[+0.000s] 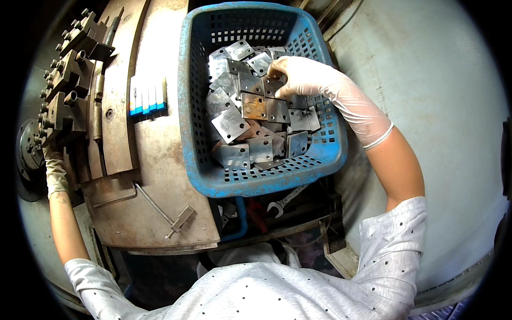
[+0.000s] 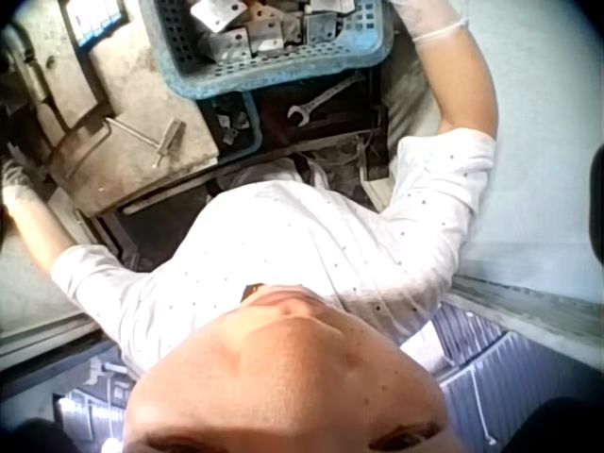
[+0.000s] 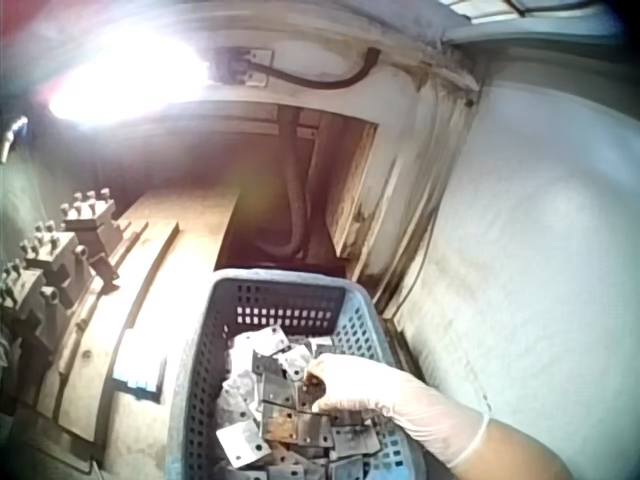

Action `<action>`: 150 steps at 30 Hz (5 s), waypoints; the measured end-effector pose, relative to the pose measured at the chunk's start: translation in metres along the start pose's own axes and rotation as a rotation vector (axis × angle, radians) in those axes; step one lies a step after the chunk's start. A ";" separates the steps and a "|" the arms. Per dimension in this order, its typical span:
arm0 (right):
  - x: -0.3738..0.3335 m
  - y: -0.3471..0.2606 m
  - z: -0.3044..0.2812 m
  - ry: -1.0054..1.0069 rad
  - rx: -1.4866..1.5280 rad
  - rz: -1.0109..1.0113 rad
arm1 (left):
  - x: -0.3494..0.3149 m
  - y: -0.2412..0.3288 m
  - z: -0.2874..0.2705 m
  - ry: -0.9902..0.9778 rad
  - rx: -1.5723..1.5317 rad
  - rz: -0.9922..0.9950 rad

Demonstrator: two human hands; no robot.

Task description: The person assembles small metal parts on a lathe machine using a wrench and a screwdriver. They tighten bolts on a fixture, retrieve additional parts from a blue basket, and adjust components on the machine bed.

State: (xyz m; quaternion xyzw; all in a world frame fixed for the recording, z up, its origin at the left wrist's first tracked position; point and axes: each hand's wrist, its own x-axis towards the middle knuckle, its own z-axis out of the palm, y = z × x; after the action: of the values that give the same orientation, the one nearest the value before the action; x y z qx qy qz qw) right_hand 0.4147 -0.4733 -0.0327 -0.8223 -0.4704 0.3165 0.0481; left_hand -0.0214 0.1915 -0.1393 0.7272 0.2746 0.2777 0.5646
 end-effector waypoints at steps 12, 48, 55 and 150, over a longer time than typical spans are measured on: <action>0.013 -0.011 0.002 0.072 0.087 -0.110 | 0.005 -0.006 -0.004 -0.002 -0.437 -0.114; -0.181 -0.126 0.256 1.135 0.871 0.454 | -0.059 0.161 0.224 0.231 -0.694 -0.135; -0.078 -0.196 0.355 0.643 0.277 0.109 | -0.039 0.148 0.223 0.063 -0.631 0.075; 0.038 -0.473 0.195 0.067 1.892 -0.190 | -0.082 0.149 0.215 -0.265 -1.335 -0.116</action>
State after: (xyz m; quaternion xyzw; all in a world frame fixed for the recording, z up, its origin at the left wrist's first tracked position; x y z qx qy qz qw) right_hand -0.0337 -0.2237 -0.0281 -0.4094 -0.0821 0.5371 0.7329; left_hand 0.0872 -0.0422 -0.0468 0.2350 0.0117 0.2654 0.9350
